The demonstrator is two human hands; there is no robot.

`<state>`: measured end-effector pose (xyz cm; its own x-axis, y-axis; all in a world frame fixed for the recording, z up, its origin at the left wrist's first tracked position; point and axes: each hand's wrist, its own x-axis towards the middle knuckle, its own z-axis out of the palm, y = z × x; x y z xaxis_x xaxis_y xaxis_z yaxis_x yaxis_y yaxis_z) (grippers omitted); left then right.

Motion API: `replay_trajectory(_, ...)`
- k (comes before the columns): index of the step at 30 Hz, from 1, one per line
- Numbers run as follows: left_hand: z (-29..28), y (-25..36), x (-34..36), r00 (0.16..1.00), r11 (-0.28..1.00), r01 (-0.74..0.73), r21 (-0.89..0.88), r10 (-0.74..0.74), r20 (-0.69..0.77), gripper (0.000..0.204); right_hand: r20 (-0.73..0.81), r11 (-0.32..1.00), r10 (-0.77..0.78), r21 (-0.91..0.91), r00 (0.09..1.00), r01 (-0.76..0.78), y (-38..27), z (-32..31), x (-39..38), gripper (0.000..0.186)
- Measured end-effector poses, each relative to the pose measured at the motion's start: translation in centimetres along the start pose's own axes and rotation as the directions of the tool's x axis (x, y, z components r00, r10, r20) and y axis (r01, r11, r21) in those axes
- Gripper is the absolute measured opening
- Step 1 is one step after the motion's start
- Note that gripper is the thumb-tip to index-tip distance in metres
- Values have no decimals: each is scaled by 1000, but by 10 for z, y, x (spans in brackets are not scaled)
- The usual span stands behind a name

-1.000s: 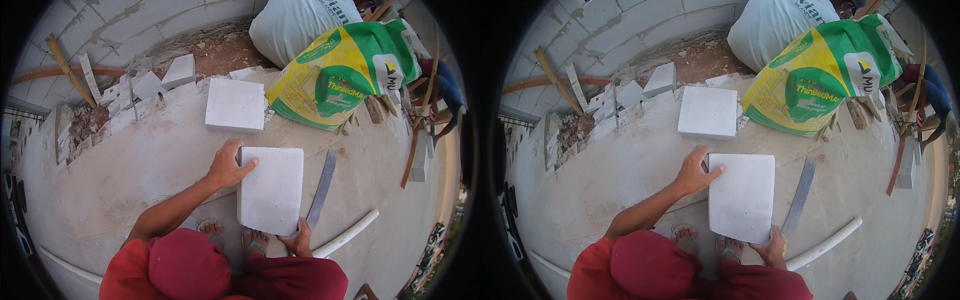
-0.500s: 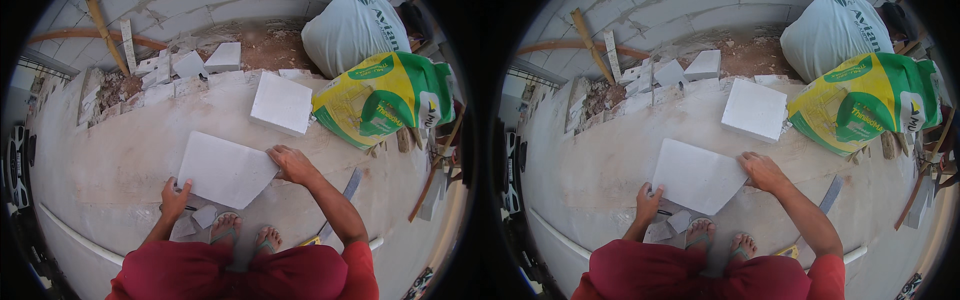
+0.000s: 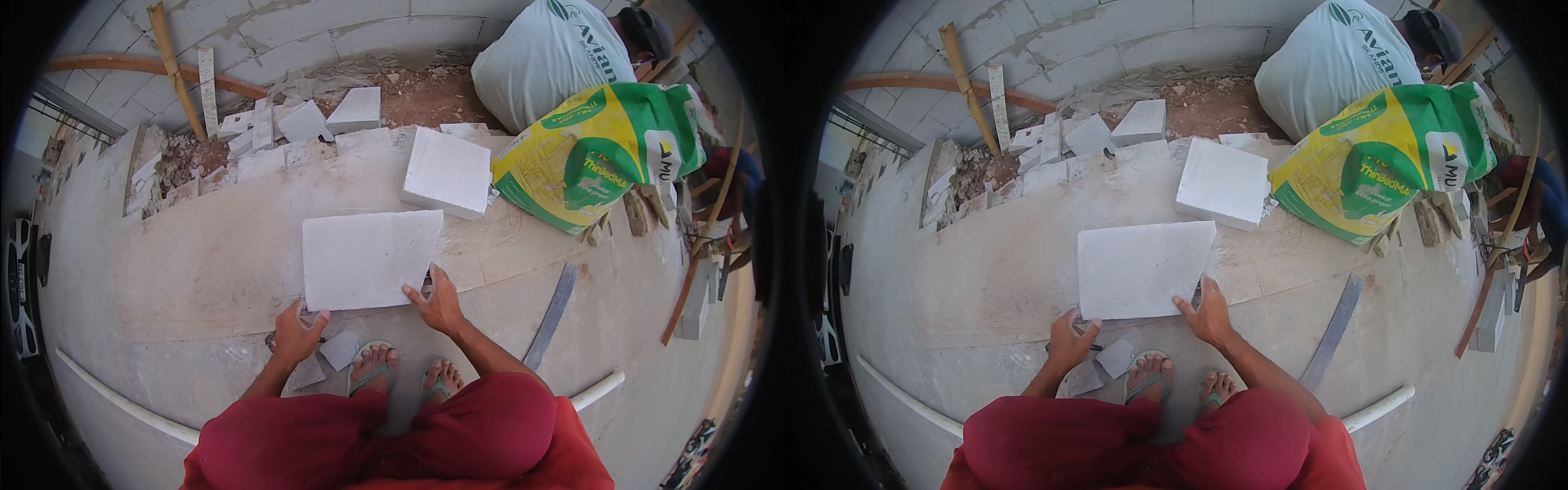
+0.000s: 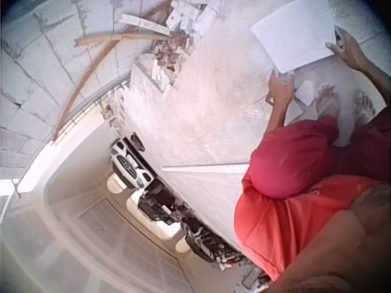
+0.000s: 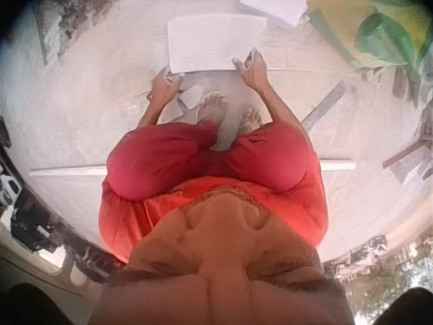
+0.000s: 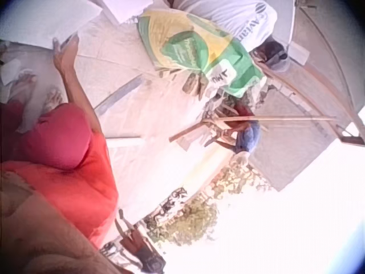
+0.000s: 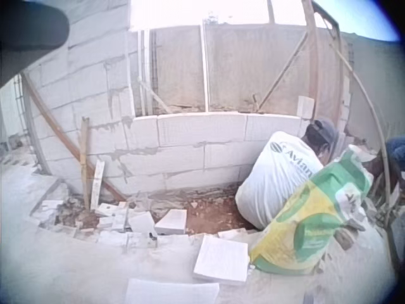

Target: The person measures white ceramic tiles with a tape measure, marks the cut line, and uses a hand saw to cut the tiles into smaller pieces. The cut pieces are set aside on the floor.

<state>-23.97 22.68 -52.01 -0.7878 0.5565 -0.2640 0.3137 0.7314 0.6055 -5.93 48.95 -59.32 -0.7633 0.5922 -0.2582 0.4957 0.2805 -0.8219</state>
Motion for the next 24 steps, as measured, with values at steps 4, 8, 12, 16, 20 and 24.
replay_trajectory(4,-11,-4,-22,998,996,61,-70,-59,31,36,60,999,-21,-39,998,23,4,14,-11,75)
replay_trajectory(8,-8,-50,-44,988,981,150,-125,-154,-24,37,204,997,-75,-6,976,78,-19,34,8,80)
replay_trajectory(12,1,-96,-39,955,969,230,-96,-243,-171,58,257,978,-204,12,945,207,-26,57,50,71)
replay_trajectory(16,32,-104,-26,928,997,-76,7,73,-366,47,164,940,-340,37,926,339,-16,68,97,65)
replay_trajectory(20,34,-67,-14,916,999,15,34,0,-400,44,133,965,-263,39,956,260,-27,54,110,63)
replay_trajectory(24,21,-60,10,953,999,51,1,-49,-298,49,44,985,-167,-39,985,168,-18,42,74,68)
